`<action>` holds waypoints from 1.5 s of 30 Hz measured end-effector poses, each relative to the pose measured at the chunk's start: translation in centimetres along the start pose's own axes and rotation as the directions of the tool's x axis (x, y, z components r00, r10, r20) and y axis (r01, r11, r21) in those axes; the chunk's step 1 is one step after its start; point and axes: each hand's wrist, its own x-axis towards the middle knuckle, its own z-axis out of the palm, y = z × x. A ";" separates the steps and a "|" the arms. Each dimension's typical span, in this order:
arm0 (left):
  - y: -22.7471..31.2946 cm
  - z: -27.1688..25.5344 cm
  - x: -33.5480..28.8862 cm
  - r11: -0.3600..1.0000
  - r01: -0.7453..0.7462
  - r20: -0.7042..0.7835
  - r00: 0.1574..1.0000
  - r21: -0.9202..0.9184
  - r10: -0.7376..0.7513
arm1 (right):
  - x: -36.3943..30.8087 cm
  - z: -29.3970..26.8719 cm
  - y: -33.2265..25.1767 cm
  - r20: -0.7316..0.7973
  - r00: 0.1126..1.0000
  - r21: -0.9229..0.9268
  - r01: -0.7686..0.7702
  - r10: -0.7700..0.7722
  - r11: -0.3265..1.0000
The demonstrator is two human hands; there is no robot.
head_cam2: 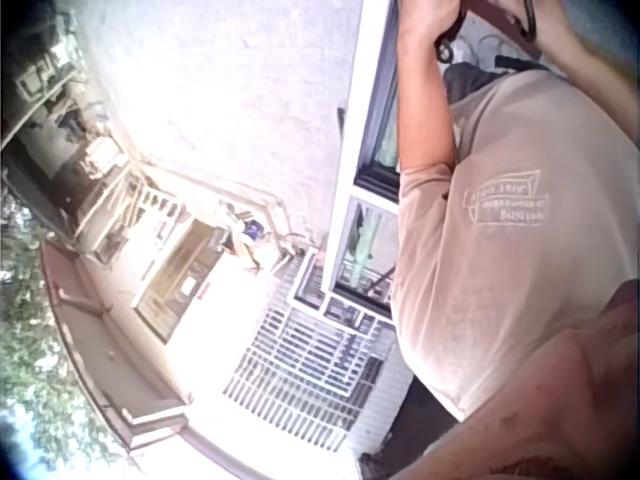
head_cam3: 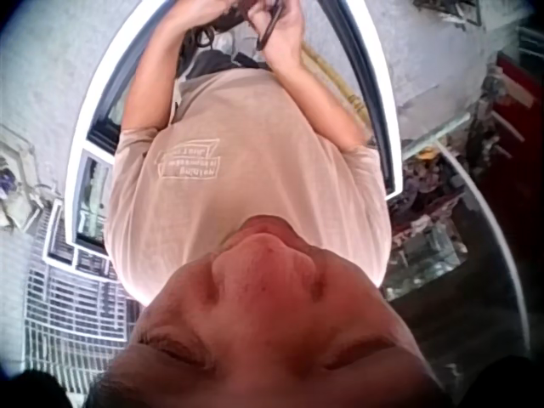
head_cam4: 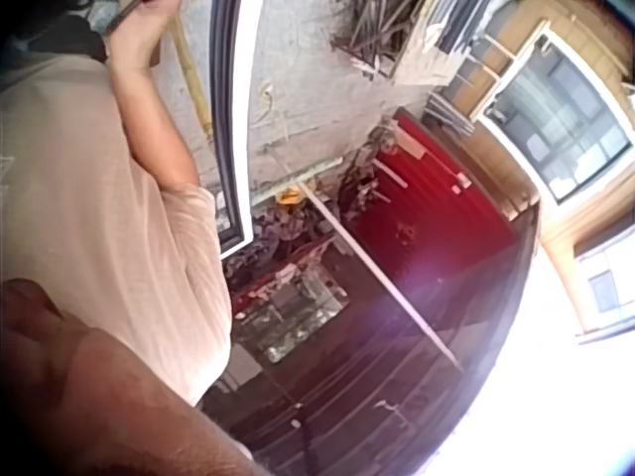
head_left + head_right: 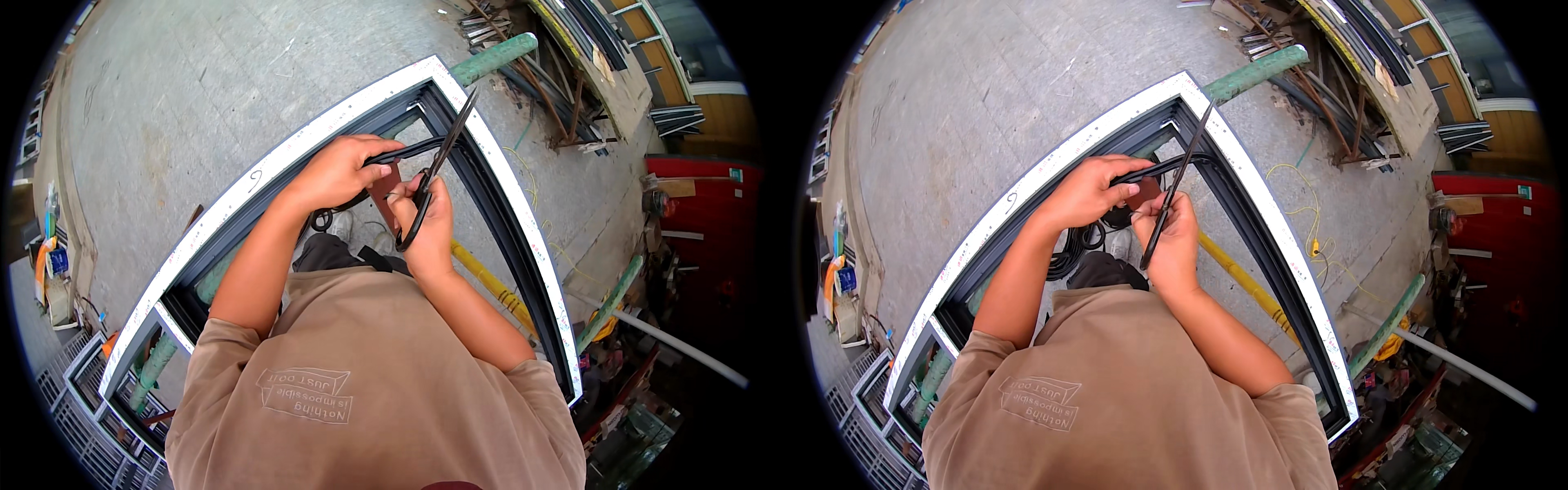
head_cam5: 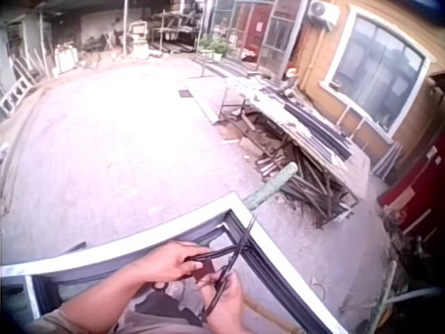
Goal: The person installs a black rubber seal into the frame of a white window using their hands and then trims the excess rubber using shears.
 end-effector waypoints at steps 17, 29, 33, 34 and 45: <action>1.7 0.8 1.1 0.980 0.188 -0.050 0.980 -0.070 -0.192 | -12.0 -17.1 -1.8 -0.081 0.923 -0.790 0.171 -0.377 0.589; -4.9 -0.8 0.8 0.977 0.193 -0.026 0.980 -0.087 -0.195 | -28.8 -29.9 -9.1 -0.577 0.577 -0.817 -0.428 -0.578 0.387; -4.2 -0.7 1.3 0.984 0.169 -0.012 0.985 -0.056 -0.170 | -39.1 -36.2 -9.1 -0.723 0.338 -0.612 -0.718 -0.602 0.332; -4.2 -0.7 1.4 0.984 0.166 -0.003 0.986 -0.056 -0.167 | -41.6 -38.0 -8.4 -0.734 0.280 -0.555 -0.772 -0.618 0.310; -4.7 -1.2 1.4 0.984 0.179 -0.029 0.983 -0.017 -0.179 | -47.4 -47.7 -5.9 -0.796 0.379 -0.539 -0.799 -0.472 0.265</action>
